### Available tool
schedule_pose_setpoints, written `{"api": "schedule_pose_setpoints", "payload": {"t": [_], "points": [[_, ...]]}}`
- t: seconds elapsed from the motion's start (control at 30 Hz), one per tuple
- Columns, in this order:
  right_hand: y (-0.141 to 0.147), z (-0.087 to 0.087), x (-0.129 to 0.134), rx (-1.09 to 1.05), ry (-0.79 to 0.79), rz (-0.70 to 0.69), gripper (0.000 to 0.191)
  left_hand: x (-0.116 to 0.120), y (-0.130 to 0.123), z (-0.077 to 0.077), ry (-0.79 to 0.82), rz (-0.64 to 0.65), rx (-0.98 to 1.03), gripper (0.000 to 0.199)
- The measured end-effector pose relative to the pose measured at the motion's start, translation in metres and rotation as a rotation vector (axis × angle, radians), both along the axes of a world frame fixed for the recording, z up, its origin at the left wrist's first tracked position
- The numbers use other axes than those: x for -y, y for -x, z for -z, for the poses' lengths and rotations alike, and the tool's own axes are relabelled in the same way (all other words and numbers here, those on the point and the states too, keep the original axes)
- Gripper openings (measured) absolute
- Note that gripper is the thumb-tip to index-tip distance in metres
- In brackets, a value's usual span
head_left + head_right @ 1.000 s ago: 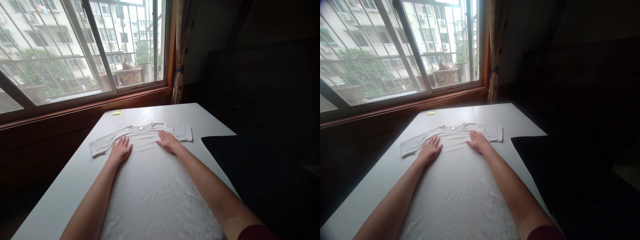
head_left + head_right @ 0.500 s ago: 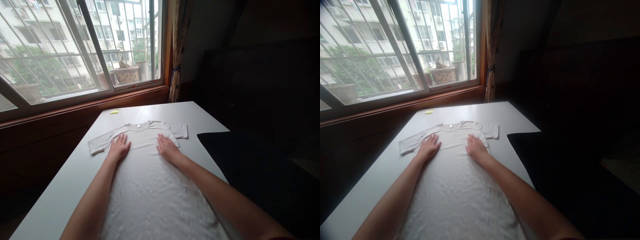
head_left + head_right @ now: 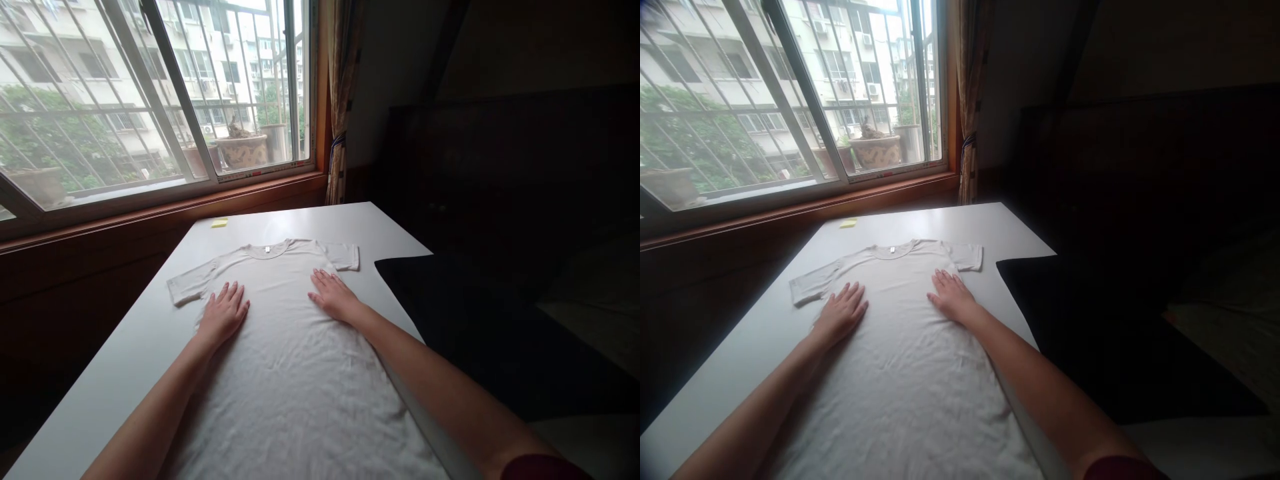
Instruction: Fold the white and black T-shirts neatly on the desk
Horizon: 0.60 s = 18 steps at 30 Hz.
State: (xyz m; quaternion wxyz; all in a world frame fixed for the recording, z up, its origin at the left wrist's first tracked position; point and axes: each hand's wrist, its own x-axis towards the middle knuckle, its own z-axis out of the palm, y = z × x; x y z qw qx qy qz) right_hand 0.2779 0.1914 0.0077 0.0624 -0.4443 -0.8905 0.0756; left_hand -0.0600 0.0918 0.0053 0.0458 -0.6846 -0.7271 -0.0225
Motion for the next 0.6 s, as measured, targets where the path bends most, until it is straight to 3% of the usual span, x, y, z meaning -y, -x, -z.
{"api": "schedule_pose_setpoints", "payload": {"t": [0.1, 0.2, 0.6], "points": [[0.003, 0.002, -0.002, 0.006, 0.004, -0.006, 0.073, 0.018, 0.008, 0.006, 0.041, -0.014, -0.012, 0.063], [0.006, 0.003, -0.007, 0.012, 0.007, -0.015, 0.074, 0.021, 0.019, 0.007, 0.031, -0.021, -0.006, 0.064], [0.015, 0.006, -0.04, 0.0, 0.017, 0.024, 0.077, -0.021, 0.039, 0.009, 0.025, 0.011, 0.014, 0.066]]}}
